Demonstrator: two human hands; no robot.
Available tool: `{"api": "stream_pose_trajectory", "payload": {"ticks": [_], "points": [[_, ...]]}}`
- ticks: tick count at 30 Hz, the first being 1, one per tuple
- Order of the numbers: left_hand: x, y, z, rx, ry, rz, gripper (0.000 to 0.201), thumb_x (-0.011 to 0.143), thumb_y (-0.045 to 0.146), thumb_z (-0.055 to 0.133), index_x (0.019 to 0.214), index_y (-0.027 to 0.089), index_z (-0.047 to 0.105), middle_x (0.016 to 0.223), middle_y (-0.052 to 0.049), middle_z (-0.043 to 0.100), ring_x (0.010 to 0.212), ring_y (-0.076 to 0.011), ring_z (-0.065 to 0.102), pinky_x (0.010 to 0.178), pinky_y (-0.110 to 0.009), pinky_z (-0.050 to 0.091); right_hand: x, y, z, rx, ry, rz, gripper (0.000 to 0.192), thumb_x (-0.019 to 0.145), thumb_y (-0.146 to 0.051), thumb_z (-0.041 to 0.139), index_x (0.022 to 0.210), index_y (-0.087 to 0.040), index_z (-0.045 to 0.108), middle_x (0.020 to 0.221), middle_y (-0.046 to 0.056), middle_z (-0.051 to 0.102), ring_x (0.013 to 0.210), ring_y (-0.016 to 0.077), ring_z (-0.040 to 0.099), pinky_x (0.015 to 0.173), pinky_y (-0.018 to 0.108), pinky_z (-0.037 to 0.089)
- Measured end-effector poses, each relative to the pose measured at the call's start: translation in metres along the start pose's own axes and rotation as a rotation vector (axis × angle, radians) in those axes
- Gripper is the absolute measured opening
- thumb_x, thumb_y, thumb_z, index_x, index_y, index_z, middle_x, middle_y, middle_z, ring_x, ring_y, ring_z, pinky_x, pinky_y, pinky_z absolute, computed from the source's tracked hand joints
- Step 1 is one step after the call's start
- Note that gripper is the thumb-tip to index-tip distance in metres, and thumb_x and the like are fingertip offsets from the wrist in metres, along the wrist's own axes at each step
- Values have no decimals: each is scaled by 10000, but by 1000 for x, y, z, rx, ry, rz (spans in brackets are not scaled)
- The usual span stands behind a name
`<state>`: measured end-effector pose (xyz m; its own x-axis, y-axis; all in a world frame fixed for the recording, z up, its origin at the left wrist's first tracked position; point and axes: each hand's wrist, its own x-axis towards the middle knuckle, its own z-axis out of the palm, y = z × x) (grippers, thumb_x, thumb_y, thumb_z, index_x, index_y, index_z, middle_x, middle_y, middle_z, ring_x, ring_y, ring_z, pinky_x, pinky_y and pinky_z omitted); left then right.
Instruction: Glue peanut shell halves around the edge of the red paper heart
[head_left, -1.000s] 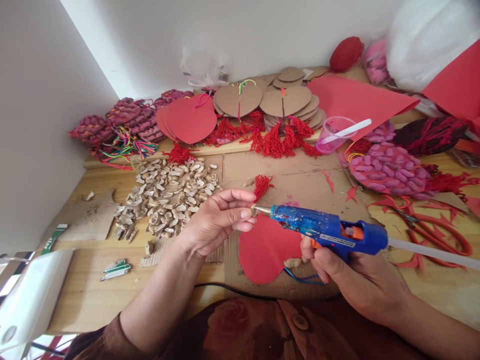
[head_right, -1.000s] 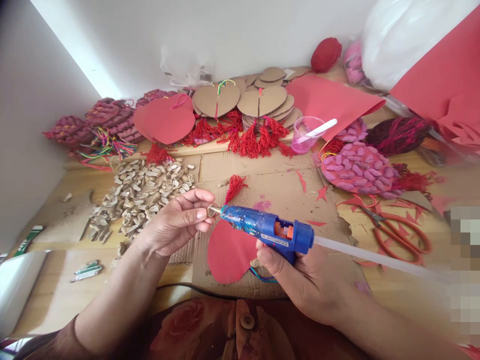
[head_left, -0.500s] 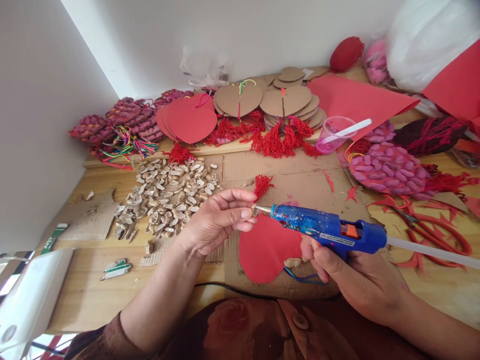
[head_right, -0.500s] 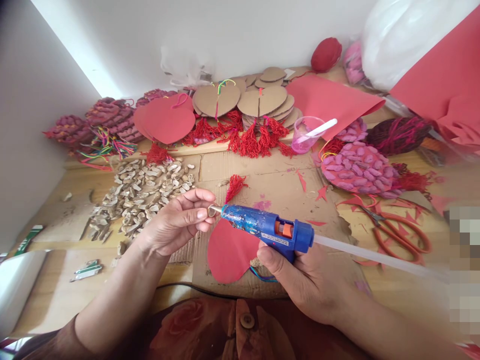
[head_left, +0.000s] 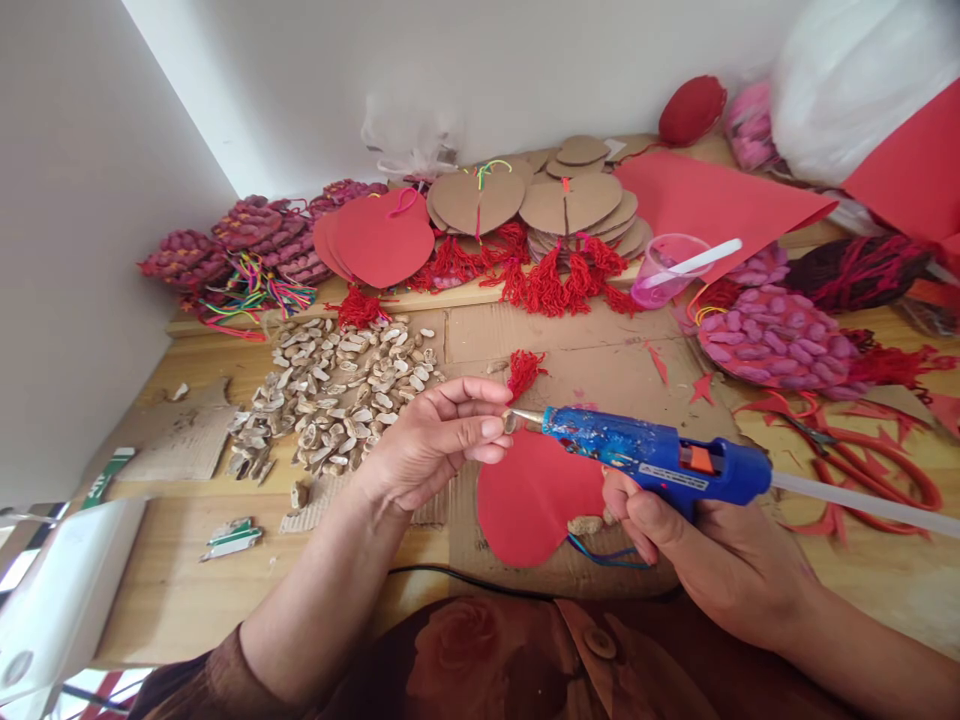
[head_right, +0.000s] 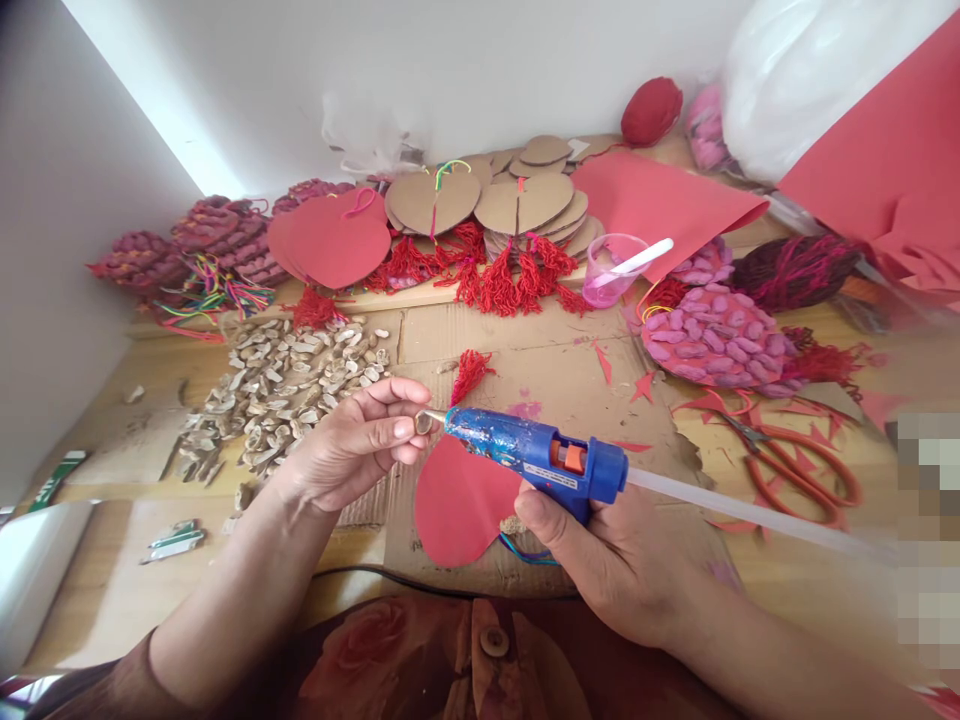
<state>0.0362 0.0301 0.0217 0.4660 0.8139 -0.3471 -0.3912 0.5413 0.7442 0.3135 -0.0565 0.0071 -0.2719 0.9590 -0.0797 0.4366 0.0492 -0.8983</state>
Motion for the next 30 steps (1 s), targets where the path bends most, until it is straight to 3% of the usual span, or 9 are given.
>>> {"api": "stream_pose_trajectory", "payload": {"ticks": [6,18,26,30], "points": [[0,1,0,9,16,-2,337,668,140,936,952,138,755,787,-25,755,615,-98,715,548,-128,587,0,-2,1,-69,-28,6,356,1034,-489,503,782,-262,610,682,12,637,637,212,625,629,371,532],[-1,1,3,26,29,41,324,663,134,930,942,143,767,780,-16,739,632,-88,697,570,-135,582,5,-7,2,-50,13,-2,328,1031,-485,503,831,-261,635,735,19,658,658,212,638,654,381,559],[-2,5,-3,0,150,216,327,657,196,948,933,194,771,769,11,734,663,-88,691,591,-141,571,17,-33,10,113,87,35,205,1007,-433,547,989,-245,625,697,-26,647,499,125,553,460,275,460],[-16,7,13,165,189,405,284,683,239,945,913,234,779,806,13,754,777,-134,736,637,-162,597,19,-35,9,67,120,39,228,998,-397,545,869,-227,628,564,-52,569,476,120,534,444,259,421]]}}
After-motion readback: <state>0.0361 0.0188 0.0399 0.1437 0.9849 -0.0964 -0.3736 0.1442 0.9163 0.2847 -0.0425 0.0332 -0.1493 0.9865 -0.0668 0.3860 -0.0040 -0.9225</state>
